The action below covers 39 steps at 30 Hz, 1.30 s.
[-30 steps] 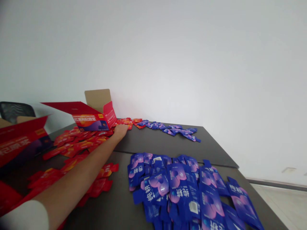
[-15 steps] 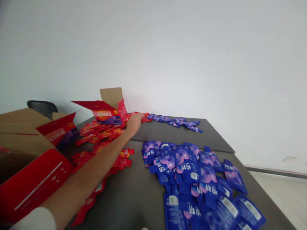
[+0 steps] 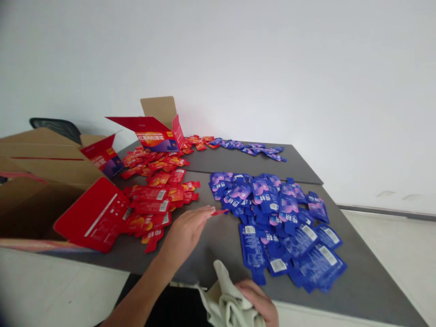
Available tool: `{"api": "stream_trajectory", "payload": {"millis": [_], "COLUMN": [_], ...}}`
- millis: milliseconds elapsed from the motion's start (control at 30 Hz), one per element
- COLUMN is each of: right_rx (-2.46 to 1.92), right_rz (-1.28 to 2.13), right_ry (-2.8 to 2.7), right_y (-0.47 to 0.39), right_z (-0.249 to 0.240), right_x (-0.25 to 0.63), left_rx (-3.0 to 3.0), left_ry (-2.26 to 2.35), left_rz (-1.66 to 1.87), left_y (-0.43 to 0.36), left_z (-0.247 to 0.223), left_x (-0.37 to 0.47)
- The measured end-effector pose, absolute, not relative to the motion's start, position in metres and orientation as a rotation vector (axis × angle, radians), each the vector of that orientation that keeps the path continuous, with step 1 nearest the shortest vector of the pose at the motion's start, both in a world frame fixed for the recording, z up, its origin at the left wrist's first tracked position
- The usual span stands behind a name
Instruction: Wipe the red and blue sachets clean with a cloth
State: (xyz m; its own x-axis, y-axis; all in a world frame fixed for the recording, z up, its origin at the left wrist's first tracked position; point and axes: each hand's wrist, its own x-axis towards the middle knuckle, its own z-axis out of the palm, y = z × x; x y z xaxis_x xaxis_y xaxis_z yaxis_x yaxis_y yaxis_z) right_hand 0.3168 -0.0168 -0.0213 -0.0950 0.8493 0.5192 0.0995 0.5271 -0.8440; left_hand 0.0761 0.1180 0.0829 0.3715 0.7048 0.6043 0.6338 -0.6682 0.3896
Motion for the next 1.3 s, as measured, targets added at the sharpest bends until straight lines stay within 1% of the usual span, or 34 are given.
{"api": "stream_trajectory", "payload": {"millis": [200, 367, 533, 667, 767, 867, 967, 1000, 1033, 1167, 1300], "right_rx": [-0.986, -1.096, -1.139, -1.173, -1.199, -1.216, -1.240, -1.247, -1.253, -1.264, -1.215], "right_rz": [0.805, 0.837, 0.877, 0.892, 0.857, 0.851, 0.847, 0.842, 0.837, 0.811, 0.780], "right_ry": [-1.409, -1.367, -1.360, -1.326, -1.327, -1.320, -1.306, -1.306, -1.307, -1.330, -1.352], "right_y": [-0.024, -0.030, -0.031, -0.034, -0.036, -0.036, -0.035, -0.035, -0.035, -0.034, -0.032], "right_z": [-0.009, -0.004, -0.004, -0.006, -0.009, -0.008, -0.005, -0.004, -0.004, -0.006, -0.008], "right_x": [0.304, 0.300, 0.298, 0.297, 0.297, 0.296, 0.293, 0.292, 0.291, 0.292, 0.294], "left_rx": [2.687, 2.682, 2.696, 2.683, 2.618, 2.473, 2.320, 2.319, 2.338, 2.312, 2.287], "left_ry": [1.190, 1.117, 1.066, 0.994, 0.979, 1.033, 1.289, 1.432, 1.563, 1.774, 1.908], "left_rz": [1.043, 0.960, 0.952, 0.989, 0.952, 0.926, 0.944, 0.878, 0.741, 0.589, 0.487], "left_y": [0.073, 0.055, 0.045, 0.032, 0.028, 0.042, 0.079, 0.094, 0.110, 0.158, 0.178], "left_z": [0.059, 0.039, 0.019, 0.017, 0.028, 0.048, 0.066, 0.070, 0.071, 0.061, 0.046], "left_x": [0.033, 0.025, 0.018, 0.008, 0.005, 0.014, 0.039, 0.049, 0.059, 0.092, 0.101]}}
